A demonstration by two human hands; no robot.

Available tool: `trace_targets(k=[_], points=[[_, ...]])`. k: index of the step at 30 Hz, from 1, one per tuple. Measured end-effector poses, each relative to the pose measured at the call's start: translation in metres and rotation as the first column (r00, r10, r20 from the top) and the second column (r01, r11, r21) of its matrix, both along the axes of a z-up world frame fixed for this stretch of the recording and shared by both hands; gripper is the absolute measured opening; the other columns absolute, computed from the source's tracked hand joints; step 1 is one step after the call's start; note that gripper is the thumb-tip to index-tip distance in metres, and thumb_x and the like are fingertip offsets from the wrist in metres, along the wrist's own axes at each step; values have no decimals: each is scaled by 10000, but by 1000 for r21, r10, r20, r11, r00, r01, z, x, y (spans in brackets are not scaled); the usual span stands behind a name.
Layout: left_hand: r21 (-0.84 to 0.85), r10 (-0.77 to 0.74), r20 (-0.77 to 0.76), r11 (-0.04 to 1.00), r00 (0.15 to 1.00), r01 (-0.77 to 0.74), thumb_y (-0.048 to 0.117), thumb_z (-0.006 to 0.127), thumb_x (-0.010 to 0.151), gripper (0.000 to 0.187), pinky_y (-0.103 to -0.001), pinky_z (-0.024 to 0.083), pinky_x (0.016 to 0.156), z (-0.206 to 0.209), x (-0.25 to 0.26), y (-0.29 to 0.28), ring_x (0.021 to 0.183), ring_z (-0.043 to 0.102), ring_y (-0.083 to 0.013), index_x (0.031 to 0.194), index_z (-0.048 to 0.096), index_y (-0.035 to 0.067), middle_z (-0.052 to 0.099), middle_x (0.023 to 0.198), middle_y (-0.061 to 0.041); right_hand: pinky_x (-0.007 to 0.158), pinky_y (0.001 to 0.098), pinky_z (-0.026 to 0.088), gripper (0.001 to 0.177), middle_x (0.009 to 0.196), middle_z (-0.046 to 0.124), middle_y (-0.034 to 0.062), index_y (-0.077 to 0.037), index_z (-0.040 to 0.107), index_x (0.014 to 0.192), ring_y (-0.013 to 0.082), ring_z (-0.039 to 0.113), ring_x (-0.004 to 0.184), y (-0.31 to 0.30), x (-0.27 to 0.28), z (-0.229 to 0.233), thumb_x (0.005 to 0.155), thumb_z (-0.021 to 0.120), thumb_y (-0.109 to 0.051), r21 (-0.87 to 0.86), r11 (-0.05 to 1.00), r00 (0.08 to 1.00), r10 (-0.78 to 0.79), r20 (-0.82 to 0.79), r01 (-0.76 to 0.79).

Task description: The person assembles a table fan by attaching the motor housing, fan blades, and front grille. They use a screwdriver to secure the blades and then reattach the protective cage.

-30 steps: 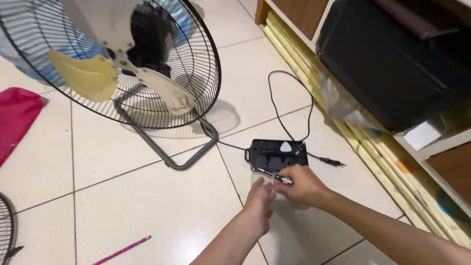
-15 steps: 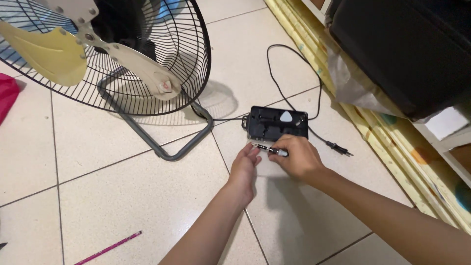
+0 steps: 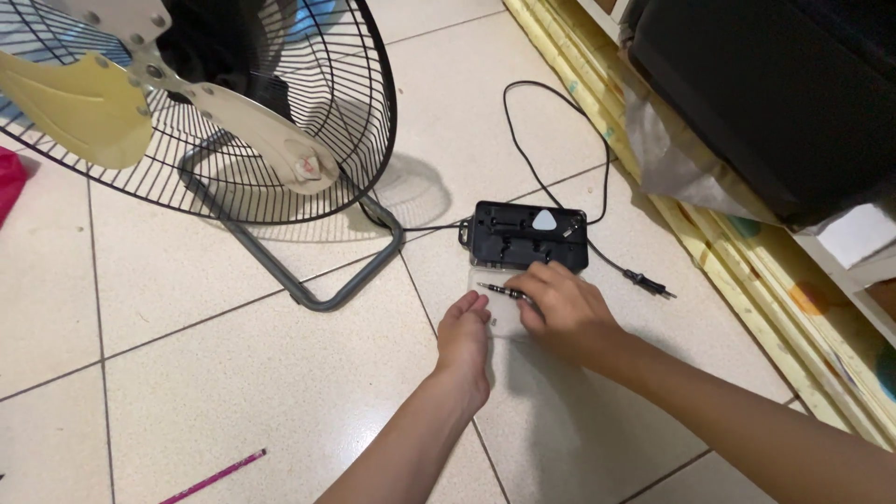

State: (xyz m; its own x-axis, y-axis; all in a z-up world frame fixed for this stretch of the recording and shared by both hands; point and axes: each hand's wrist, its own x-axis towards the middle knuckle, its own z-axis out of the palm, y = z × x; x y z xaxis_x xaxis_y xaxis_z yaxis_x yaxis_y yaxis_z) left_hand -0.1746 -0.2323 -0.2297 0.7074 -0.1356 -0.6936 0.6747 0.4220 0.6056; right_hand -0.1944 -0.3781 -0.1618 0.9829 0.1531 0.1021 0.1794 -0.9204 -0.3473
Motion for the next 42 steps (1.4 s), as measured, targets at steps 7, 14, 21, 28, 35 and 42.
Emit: trace_targets(k=[7,14,21,28,35,42], points=[[100,-48,12,994,999,47,160,581,956,467,-335,458,1023,11,3,19,1142,574,-207,1412,554,63,658,1245,-102,827,427,514,384,1008,658,47,-160,689,1156,265,633,985,5,-2,15,782,739,-228,-66,996,998,64,-24,-65],[448,-189,53,882,981,146,182,593,919,469,-377,462,1034,70,31,116,1129,586,-209,1380,552,109,644,1244,-94,728,411,553,299,966,724,73,-130,725,1055,303,680,875,38,22,102,811,749,-302,78,996,965,18,263,-40],[492,-107,256,870,961,-34,181,604,865,413,-457,454,970,139,93,218,1067,583,-283,1189,678,-64,696,1130,-187,608,356,549,197,899,709,77,-102,746,1037,214,678,790,104,61,218,889,707,-226,246,964,896,-23,443,-97],[398,165,380,859,910,-322,149,593,883,328,-435,503,863,187,143,257,986,639,-278,1141,634,-49,688,1072,-180,666,339,569,201,955,764,99,-49,754,1045,191,725,779,158,115,252,920,708,-200,370,911,831,-60,553,-180],[186,141,384,956,913,-226,212,526,945,341,-395,478,813,170,185,268,935,552,-184,1228,630,56,605,1100,-73,826,365,573,323,1052,780,146,-33,760,1102,238,749,906,185,154,209,855,768,-241,308,944,932,-1,363,-119],[321,343,233,856,910,-406,177,648,907,562,-433,518,900,202,158,253,1108,567,-271,1427,437,153,560,1198,-99,799,411,546,275,924,752,185,-53,739,1082,330,722,869,205,146,186,865,746,-222,257,966,992,-53,112,23]])
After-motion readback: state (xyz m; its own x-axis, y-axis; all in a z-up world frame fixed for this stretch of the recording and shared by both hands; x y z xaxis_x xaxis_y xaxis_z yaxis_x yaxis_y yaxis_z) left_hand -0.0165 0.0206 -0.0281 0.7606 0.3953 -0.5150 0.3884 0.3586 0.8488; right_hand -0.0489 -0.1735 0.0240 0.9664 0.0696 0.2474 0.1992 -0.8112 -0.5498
